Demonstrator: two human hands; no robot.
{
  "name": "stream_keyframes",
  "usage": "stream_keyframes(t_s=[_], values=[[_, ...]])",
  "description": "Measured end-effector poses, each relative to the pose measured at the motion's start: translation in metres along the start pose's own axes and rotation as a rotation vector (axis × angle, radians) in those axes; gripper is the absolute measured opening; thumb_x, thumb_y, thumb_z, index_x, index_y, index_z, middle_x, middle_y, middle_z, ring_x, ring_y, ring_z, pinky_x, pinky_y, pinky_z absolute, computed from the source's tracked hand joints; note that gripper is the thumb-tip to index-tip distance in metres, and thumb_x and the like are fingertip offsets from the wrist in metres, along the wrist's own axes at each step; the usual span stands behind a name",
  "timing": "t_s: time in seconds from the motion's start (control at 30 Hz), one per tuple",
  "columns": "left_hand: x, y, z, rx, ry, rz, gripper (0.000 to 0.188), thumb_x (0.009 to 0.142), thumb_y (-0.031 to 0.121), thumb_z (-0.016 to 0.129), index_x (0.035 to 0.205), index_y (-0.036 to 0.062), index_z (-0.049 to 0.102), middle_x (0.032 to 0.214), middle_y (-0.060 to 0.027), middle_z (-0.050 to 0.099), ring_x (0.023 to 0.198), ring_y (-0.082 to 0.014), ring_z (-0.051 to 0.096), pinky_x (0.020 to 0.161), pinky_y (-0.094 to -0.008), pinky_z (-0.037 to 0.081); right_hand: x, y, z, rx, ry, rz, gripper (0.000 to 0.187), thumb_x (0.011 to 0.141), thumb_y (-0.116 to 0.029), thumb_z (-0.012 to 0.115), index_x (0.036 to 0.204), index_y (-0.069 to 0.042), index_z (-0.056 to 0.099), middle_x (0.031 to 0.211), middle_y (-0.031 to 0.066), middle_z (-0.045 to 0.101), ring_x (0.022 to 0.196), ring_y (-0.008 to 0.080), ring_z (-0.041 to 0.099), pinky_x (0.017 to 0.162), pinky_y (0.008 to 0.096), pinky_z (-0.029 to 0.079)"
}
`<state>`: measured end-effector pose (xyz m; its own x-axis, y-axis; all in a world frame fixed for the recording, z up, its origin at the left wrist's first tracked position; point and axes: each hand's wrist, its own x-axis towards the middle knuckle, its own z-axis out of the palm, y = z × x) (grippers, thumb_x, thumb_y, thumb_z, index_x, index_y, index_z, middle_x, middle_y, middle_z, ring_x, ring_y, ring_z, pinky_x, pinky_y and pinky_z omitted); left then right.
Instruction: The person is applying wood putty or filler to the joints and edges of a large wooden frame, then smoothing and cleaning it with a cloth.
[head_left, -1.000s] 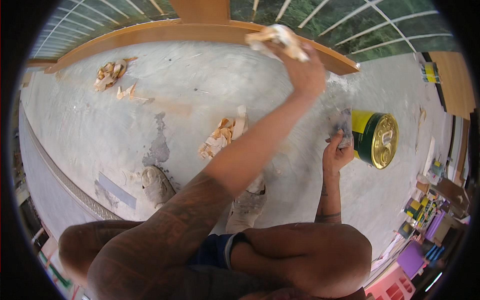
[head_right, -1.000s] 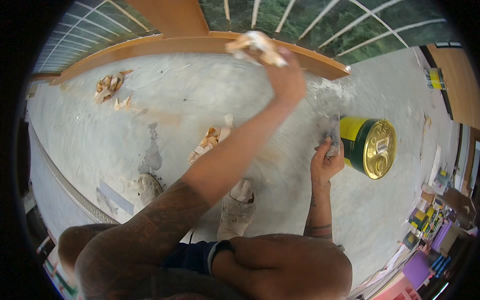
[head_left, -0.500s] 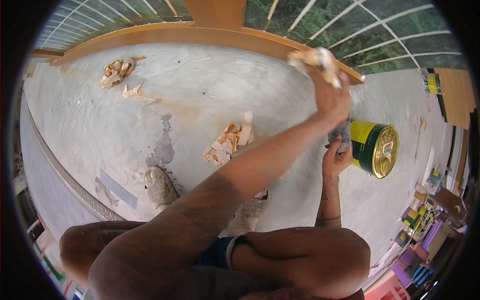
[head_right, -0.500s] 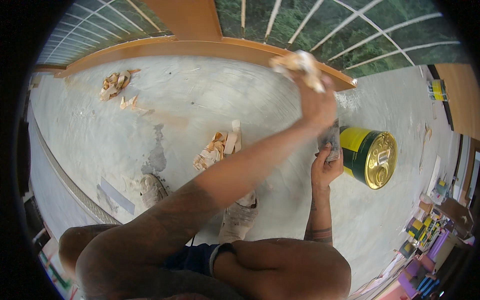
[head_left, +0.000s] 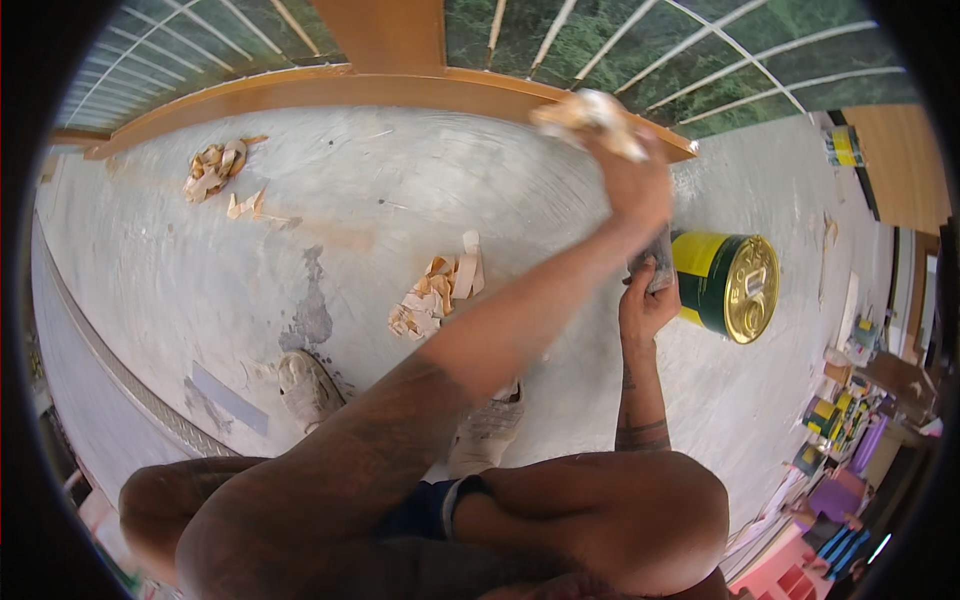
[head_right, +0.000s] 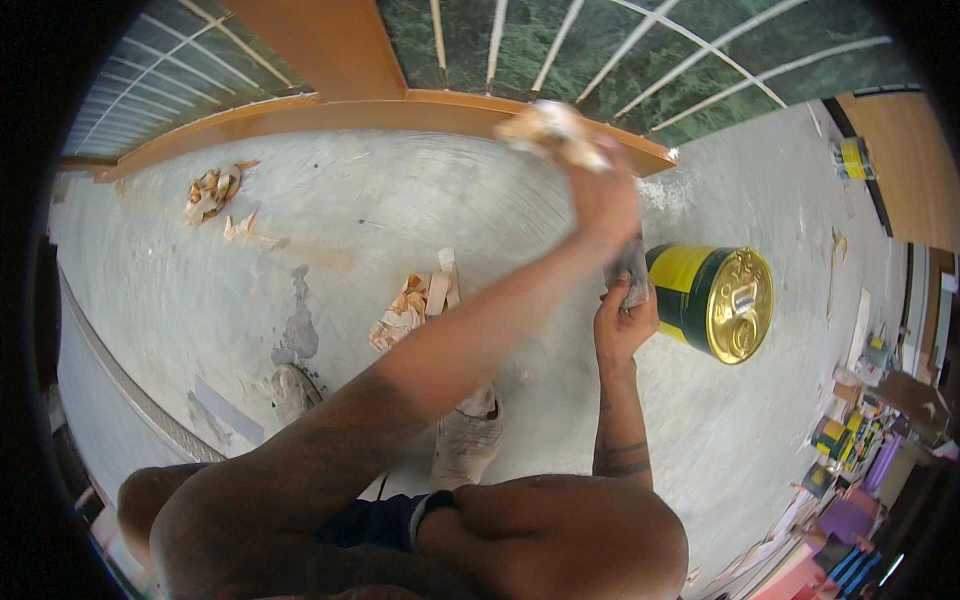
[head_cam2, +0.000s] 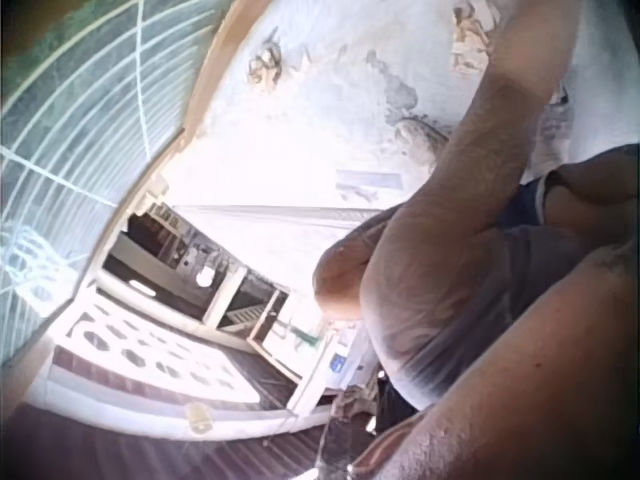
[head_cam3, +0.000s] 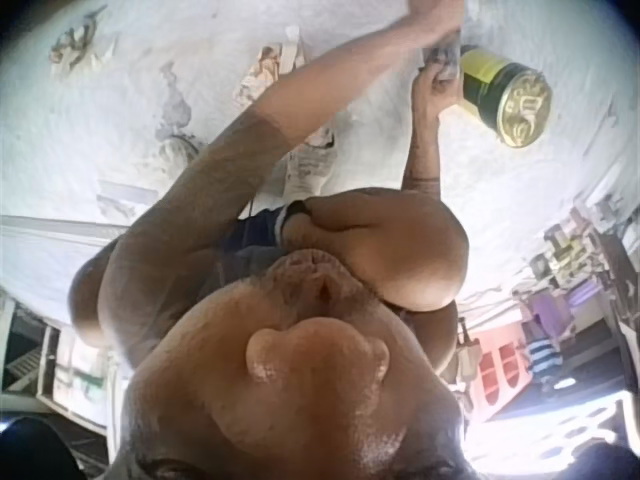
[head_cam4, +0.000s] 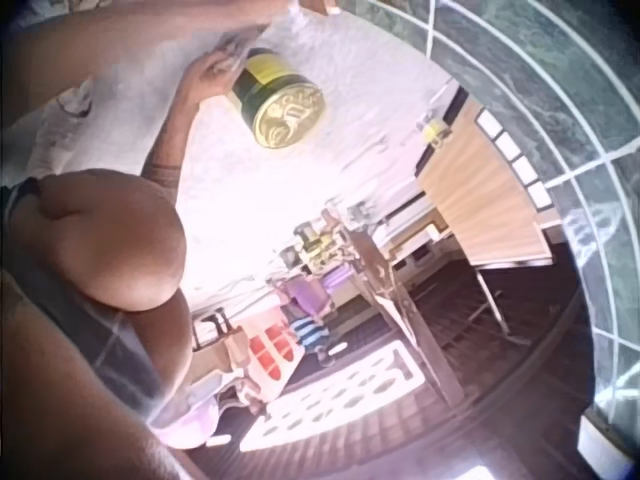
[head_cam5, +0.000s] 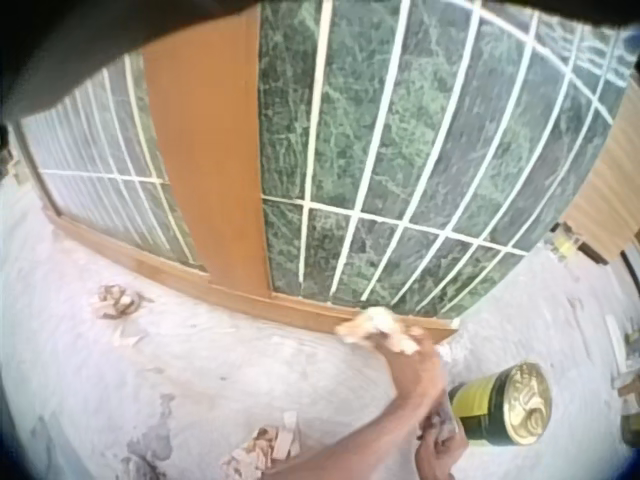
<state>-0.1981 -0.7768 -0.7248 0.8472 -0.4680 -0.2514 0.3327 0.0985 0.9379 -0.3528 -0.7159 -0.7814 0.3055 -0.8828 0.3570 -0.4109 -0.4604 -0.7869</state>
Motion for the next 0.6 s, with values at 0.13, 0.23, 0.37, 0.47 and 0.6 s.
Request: stream_keyframes(t_s=[0.13, 0.23, 0.37, 0.47, 0.6], values=[[-0.037, -0.010, 0.017, 0.407, -0.154, 0.236, 0.079, 0.110, 0.041, 0.030, 0.159, -0.0064, -0.009, 0.164, -0.0369, 0.008, 0.156, -0.0416, 0.013, 0.129, -0.0416, 0.012, -0.020, 0.015, 0.001, 0.129, -0.023, -0.044, 0.018, 0.098, -0.011, 0.068, 0.103, 0.007, 0.067, 0.094, 0.0074, 0.069, 0.086, 0.0111, 0.061, 0.076, 0.0286, 0.052], [-0.062, 0.016, -0.032, 0.151, -0.598, -0.293, 0.073, 0.111, 0.050, 0.019, 0.162, -0.0015, 0.008, 0.159, -0.0315, 0.033, 0.147, -0.0403, 0.039, 0.122, -0.0423, 0.031, -0.042, 0.030, -0.025, 0.130, -0.045, 0.130, 0.017, 0.100, -0.009, 0.066, 0.103, 0.007, 0.067, 0.099, 0.0099, 0.071, 0.083, 0.0143, 0.065, 0.077, 0.0297, 0.053], [-0.065, -0.005, -0.154, -0.305, -0.343, -0.271, 0.092, 0.104, 0.070, 0.015, 0.154, -0.0046, 0.031, 0.151, -0.0268, 0.047, 0.138, -0.0338, 0.050, 0.115, -0.0407, 0.040, -0.035, 0.002, 0.001, 0.275, 0.023, 0.342, 0.024, 0.101, -0.021, 0.066, 0.098, 0.004, 0.064, 0.081, 0.0076, 0.068, 0.067, 0.0134, 0.060, 0.060, 0.0293, 0.050], [-0.036, 0.027, -0.240, -0.226, 0.126, -0.191, 0.086, 0.104, 0.071, 0.020, 0.151, 0.0021, 0.041, 0.143, -0.0173, 0.056, 0.131, -0.0280, 0.056, 0.110, -0.0399, 0.045, -0.024, -0.019, 0.038, 0.335, -0.056, 0.332, 0.030, 0.103, -0.022, 0.063, 0.105, 0.007, 0.066, 0.089, 0.0113, 0.071, 0.070, 0.0159, 0.062, 0.062, 0.0301, 0.052], [-0.008, 0.093, -0.339, -0.686, 0.392, -0.043, 0.076, 0.106, 0.068, 0.022, 0.144, 0.0080, 0.049, 0.141, -0.0124, 0.058, 0.126, -0.0291, 0.058, 0.107, -0.0438, 0.048, -0.002, -0.083, 0.125, 0.447, -0.399, 0.017, 0.027, 0.103, -0.018, 0.063, 0.107, 0.009, 0.067, 0.094, 0.0110, 0.072, 0.078, 0.0167, 0.063, 0.070, 0.0320, 0.054]])
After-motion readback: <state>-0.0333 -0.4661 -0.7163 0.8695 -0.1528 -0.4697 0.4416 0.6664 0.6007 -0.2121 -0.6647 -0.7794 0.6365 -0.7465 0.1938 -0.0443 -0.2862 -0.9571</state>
